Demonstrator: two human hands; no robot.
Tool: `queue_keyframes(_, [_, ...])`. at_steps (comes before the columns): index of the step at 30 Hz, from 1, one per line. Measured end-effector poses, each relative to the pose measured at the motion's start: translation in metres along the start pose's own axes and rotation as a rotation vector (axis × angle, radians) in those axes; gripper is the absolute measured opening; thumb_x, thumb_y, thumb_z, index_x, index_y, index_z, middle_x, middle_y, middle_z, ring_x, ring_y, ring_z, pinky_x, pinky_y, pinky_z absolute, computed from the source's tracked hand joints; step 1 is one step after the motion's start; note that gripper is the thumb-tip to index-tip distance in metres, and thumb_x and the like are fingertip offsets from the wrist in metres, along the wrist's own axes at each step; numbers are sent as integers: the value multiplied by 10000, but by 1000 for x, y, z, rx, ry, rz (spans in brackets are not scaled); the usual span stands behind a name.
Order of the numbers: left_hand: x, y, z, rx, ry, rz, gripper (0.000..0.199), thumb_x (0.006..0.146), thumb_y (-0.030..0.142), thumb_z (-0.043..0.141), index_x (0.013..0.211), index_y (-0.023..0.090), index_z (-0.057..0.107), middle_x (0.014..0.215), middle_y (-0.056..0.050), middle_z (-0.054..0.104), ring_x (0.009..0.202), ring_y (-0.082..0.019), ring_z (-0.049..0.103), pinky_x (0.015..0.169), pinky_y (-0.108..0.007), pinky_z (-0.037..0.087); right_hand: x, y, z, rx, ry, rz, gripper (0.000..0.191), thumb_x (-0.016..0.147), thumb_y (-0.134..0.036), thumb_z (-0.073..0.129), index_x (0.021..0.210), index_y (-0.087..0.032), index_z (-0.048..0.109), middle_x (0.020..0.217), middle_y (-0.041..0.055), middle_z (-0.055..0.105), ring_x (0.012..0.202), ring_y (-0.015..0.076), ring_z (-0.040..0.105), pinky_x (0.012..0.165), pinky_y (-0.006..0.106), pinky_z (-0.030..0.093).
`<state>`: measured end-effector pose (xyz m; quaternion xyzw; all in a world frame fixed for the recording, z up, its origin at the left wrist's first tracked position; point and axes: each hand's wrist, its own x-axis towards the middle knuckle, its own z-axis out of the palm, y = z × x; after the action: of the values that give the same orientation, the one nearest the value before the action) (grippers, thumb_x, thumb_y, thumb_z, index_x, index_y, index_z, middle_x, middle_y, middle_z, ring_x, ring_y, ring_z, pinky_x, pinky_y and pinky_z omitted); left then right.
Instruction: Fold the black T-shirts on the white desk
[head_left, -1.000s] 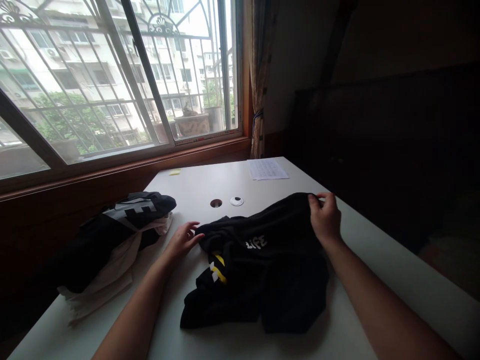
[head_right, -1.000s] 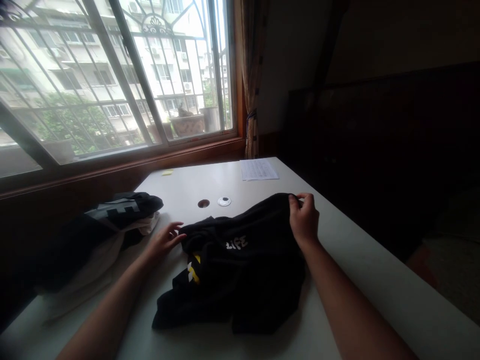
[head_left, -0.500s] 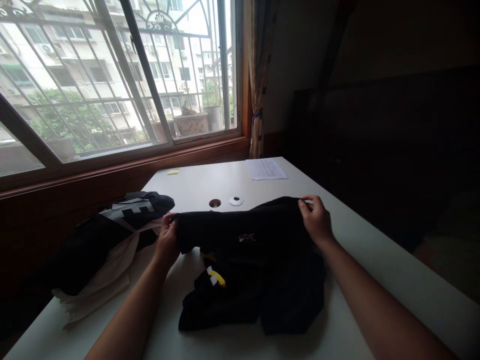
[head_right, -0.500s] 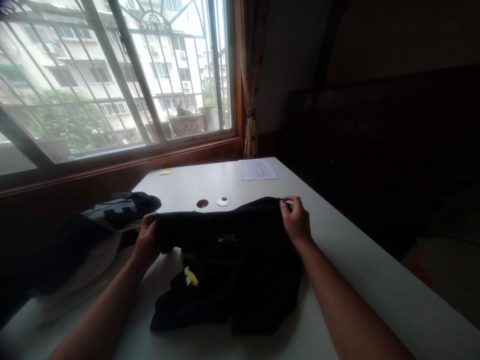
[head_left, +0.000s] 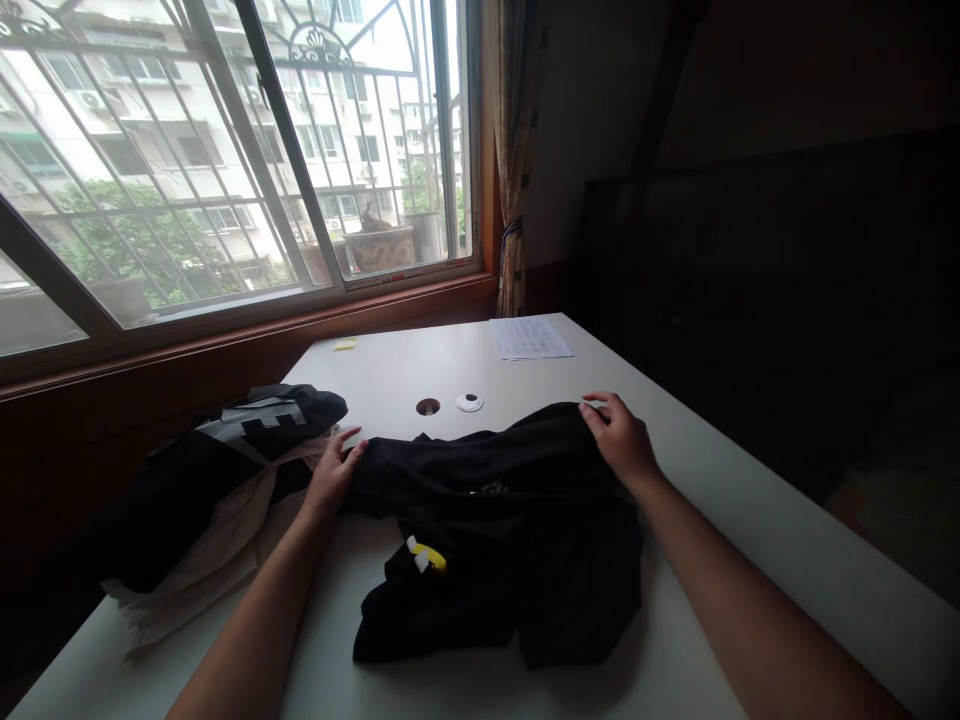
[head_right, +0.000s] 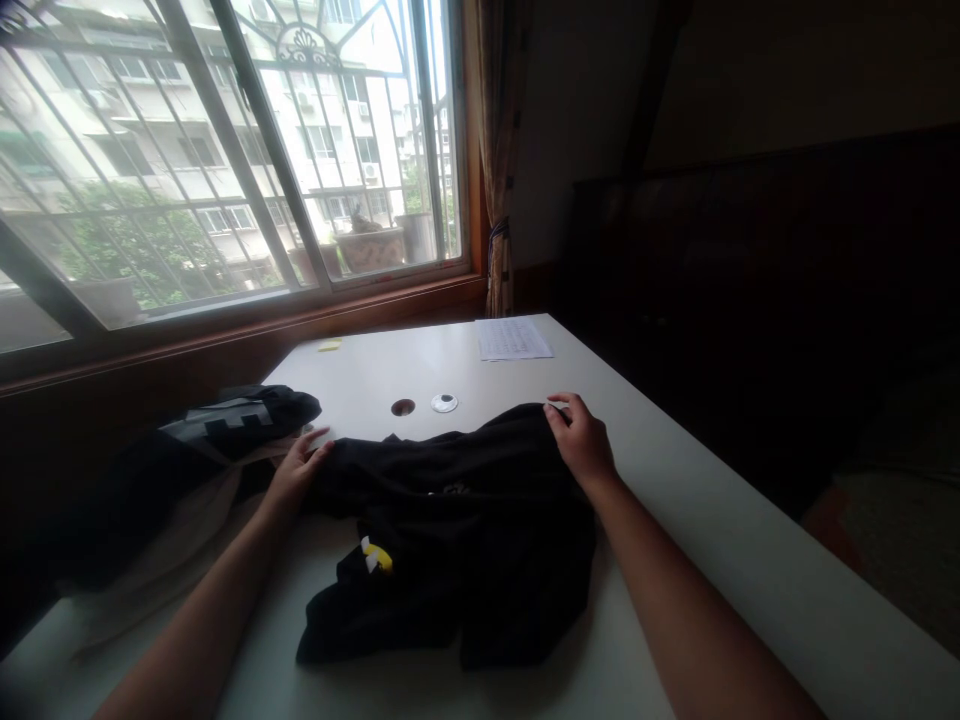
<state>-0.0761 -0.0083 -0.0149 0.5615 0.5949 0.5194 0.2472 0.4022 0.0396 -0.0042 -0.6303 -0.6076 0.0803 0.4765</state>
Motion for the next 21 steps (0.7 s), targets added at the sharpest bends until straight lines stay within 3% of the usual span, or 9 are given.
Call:
queue_keyframes(3, [-1, 7, -1, -66, -93, -65, 623, 737, 598, 760, 1208, 195, 686, 1192, -135, 705, 1106, -319, 668, 893, -402, 550, 2, -1, -5, 6, -118, 54, 371, 877, -445, 592, 1203, -283, 662, 1031, 72, 754, 1004, 287, 703, 910, 436, 518])
queue_keyframes(5, [-4, 18, -8, -120, -200, -131, 640, 704, 576, 803, 1205, 191, 699, 1220, -146, 702, 1122, -341, 666, 903, -427, 558, 5, -3, -11, 45, -307, 76, 383, 856, -386, 604, 1227, -304, 656, 1033, 49, 750, 981, 273, 704, 894, 427, 530])
queue_keyframes(7, [-9, 30, -18, -174, -383, -231, 632, 718, 529, 819, 1256, 223, 686, 1269, -140, 691, 1141, -348, 668, 915, -440, 567, 8, -5, -20, 114, -510, 80, 399, 828, -326, 612, 1223, -309, 661, 1066, 39, 744, 977, 264, 703, 873, 411, 546])
queue_keyframes(10, [-18, 46, -37, -236, -637, -357, 613, 755, 466, 817, 1321, 292, 660, 1332, -113, 669, 1216, -353, 640, 965, -457, 562, 11, -7, -35, 225, -716, 110, 404, 781, -278, 634, 1181, -291, 696, 1158, 54, 727, 1005, 268, 700, 852, 390, 569])
queue_keyframes(14, [-21, 50, -53, -270, -758, -415, 566, 738, 429, 838, 1262, 255, 711, 1319, -130, 675, 1238, -379, 623, 1028, -492, 526, 11, -6, -54, 400, -959, 232, 407, 772, -327, 671, 1169, -251, 721, 1139, 90, 734, 930, 285, 722, 765, 390, 601])
queue_keyframes(16, [-17, 46, -52, -275, -713, -407, 563, 730, 418, 847, 1243, 224, 719, 1282, -146, 693, 1187, -384, 653, 997, -491, 544, 11, -6, -56, 474, -965, 273, 417, 774, -362, 690, 1170, -233, 715, 1114, 96, 740, 911, 289, 727, 761, 402, 606])
queue_keyframes(17, [-14, 42, -50, -278, -637, -380, 580, 727, 421, 848, 1253, 219, 710, 1272, -147, 698, 1153, -378, 671, 958, -479, 568, 12, -6, -55, 506, -904, 279, 424, 775, -376, 698, 1173, -231, 710, 1117, 94, 740, 920, 290, 727, 773, 407, 607])
queue_keyframes(19, [-7, 33, -44, -314, -391, -268, 667, 735, 438, 833, 1343, 248, 636, 1336, -138, 663, 1112, -341, 692, 874, -427, 604, 12, -6, -46, 583, -678, 262, 482, 790, -401, 697, 1250, -261, 668, 1179, 84, 728, 972, 287, 720, 812, 420, 605])
queue_keyframes(21, [0, 23, -38, -384, -127, -121, 804, 764, 424, 800, 1487, 341, 461, 1508, -117, 523, 1168, -298, 666, 877, -387, 601, 13, -6, -35, 660, -412, 198, 603, 818, -411, 675, 1402, -328, 552, 1363, 69, 648, 1103, 283, 685, 889, 433, 588])
